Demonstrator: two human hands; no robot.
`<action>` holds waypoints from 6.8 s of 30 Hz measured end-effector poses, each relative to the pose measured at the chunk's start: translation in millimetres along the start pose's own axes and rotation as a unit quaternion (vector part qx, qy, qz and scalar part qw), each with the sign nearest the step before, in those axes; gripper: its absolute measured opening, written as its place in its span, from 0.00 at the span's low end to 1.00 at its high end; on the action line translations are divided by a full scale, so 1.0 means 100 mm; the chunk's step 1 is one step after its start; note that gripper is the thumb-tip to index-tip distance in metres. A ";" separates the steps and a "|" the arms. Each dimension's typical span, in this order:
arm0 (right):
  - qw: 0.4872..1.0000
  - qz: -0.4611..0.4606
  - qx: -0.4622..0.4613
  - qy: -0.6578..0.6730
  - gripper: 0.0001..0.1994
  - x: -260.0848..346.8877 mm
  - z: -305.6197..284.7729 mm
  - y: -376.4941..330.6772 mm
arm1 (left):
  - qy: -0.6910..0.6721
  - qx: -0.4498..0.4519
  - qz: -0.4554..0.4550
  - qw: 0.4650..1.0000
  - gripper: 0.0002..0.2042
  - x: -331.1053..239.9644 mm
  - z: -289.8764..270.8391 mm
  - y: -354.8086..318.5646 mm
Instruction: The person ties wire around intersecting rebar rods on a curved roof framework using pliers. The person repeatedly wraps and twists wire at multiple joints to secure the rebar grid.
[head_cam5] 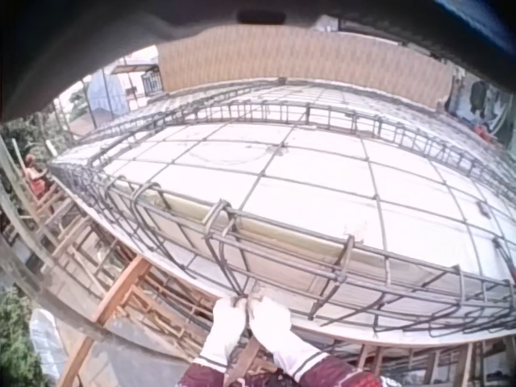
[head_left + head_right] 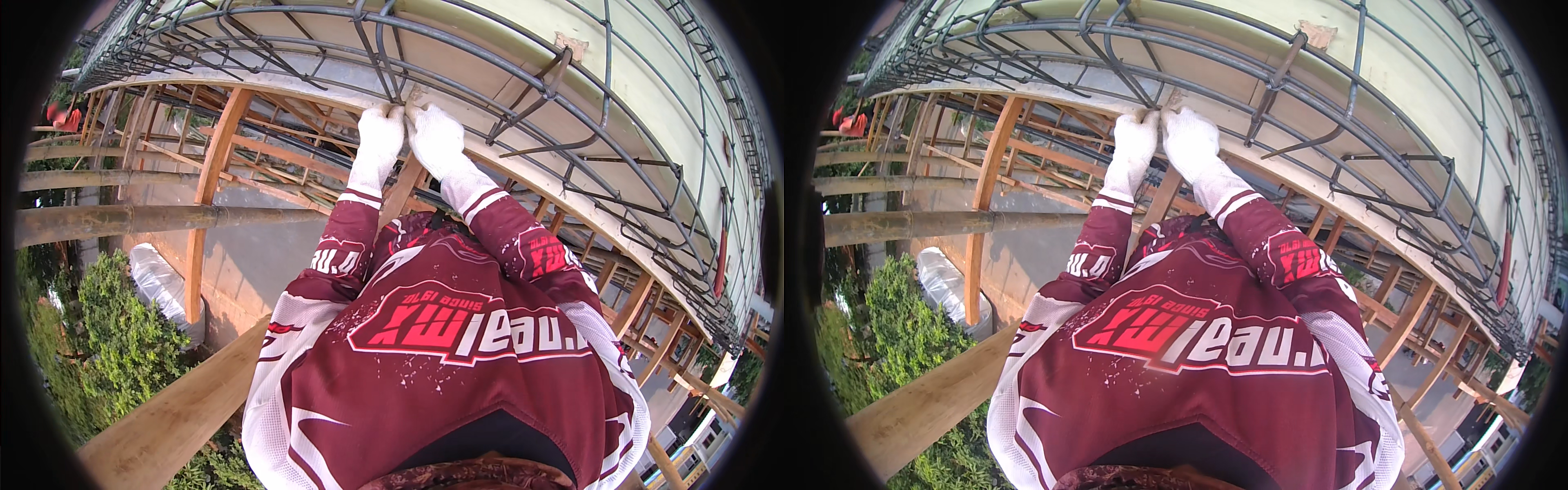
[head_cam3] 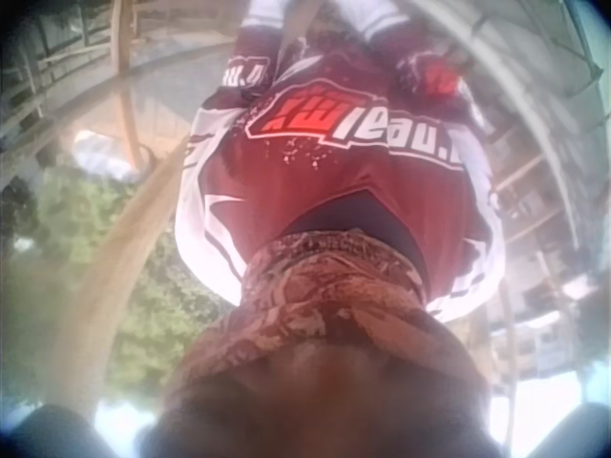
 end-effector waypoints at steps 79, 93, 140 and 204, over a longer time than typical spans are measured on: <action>0.980 0.018 0.000 0.199 0.16 -0.13 0.09 -0.10 | 0.350 0.089 0.277 0.891 0.23 -0.24 -0.19 0.27; 0.977 0.047 0.017 0.208 0.15 -0.18 0.14 -0.09 | 0.250 0.265 0.230 0.903 0.13 -0.17 0.08 0.51; 0.954 -0.036 -0.078 0.288 0.10 -0.25 -0.33 -0.30 | 0.216 0.265 0.240 0.909 0.15 -0.18 0.06 0.51; 0.991 -0.117 -0.051 -0.038 0.07 0.52 -1.19 -0.41 | 0.190 0.343 0.307 0.867 0.15 -0.15 0.04 0.50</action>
Point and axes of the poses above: each hand's wrist, its own y-axis towards the middle knuckle, its own z-axis out of the palm, x = y × z, the point moved 8 cm from there along y, towards the middle knuckle, and after that the axes turned 10 degrees about z, right-handed, at the moved point
